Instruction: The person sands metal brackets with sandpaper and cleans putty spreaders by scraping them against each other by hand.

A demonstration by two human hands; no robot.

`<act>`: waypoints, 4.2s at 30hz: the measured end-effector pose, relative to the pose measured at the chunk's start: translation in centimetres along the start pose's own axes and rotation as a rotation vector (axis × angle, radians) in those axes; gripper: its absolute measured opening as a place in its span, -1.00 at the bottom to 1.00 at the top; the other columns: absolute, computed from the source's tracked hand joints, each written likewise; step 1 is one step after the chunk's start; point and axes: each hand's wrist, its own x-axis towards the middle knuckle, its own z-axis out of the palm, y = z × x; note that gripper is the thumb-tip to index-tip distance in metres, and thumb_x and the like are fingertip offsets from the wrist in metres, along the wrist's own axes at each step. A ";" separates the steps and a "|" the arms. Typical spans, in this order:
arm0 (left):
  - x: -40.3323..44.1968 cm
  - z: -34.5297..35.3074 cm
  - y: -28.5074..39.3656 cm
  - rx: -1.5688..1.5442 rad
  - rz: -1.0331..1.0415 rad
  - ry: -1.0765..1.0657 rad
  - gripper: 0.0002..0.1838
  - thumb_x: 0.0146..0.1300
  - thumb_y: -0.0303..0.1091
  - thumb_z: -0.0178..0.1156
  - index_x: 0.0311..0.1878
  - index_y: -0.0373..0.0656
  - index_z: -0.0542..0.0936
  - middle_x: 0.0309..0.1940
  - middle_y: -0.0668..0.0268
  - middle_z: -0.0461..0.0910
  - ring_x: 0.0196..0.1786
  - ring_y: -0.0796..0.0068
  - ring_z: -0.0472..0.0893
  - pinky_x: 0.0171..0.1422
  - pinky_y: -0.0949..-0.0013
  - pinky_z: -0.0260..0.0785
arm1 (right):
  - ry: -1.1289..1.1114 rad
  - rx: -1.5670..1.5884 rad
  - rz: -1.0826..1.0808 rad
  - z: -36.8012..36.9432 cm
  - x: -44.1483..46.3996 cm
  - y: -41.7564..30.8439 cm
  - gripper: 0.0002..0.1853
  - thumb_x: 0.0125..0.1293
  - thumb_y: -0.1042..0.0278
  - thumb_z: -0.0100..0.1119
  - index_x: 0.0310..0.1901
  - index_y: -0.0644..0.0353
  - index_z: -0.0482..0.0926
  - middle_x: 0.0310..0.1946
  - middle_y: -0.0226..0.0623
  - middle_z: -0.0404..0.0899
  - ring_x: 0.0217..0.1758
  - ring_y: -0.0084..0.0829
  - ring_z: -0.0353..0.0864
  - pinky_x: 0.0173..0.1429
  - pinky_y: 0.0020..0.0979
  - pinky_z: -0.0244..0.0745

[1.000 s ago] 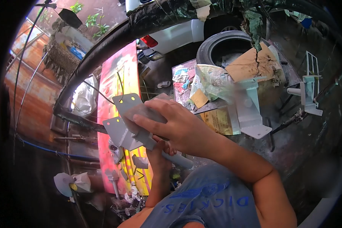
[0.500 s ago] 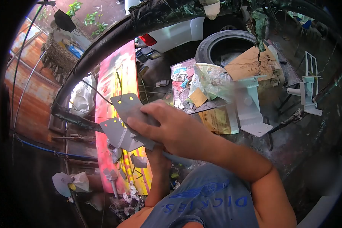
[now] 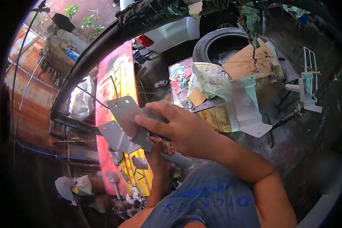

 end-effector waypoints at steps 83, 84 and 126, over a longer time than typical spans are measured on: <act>-0.1 -2.0 0.9 0.053 -0.047 -0.161 -0.82 0.31 -0.37 0.22 -0.14 -0.05 0.39 -0.60 0.38 0.33 -0.63 0.47 0.43 -0.46 0.31 0.40 | 0.292 1.030 0.143 1.4 -1.4 5.1 -0.73 0.40 0.68 0.15 0.04 0.18 0.68 0.15 -0.23 0.63 0.30 -0.38 0.57 0.37 -0.30 0.42; -0.2 -1.8 0.9 0.056 -0.046 -0.160 -0.83 0.31 -0.38 0.21 -0.15 -0.05 0.39 -0.60 0.38 0.32 -0.63 0.47 0.42 -0.46 0.30 0.40 | 0.294 1.064 0.120 1.6 -1.1 5.7 -0.74 0.39 0.68 0.16 0.02 0.19 0.68 0.13 -0.21 0.64 0.29 -0.38 0.57 0.37 -0.31 0.42; 0.4 -0.9 -0.1 -0.036 0.008 -0.133 -0.83 0.26 -0.56 0.18 -0.19 -0.12 0.39 -0.59 0.31 0.36 -0.61 0.39 0.45 -0.38 0.22 0.44 | 0.573 1.301 0.323 2.9 -4.5 2.4 -0.64 0.43 0.65 0.16 0.22 0.21 0.49 0.08 -0.33 0.60 0.17 -0.52 0.57 0.27 -0.39 0.51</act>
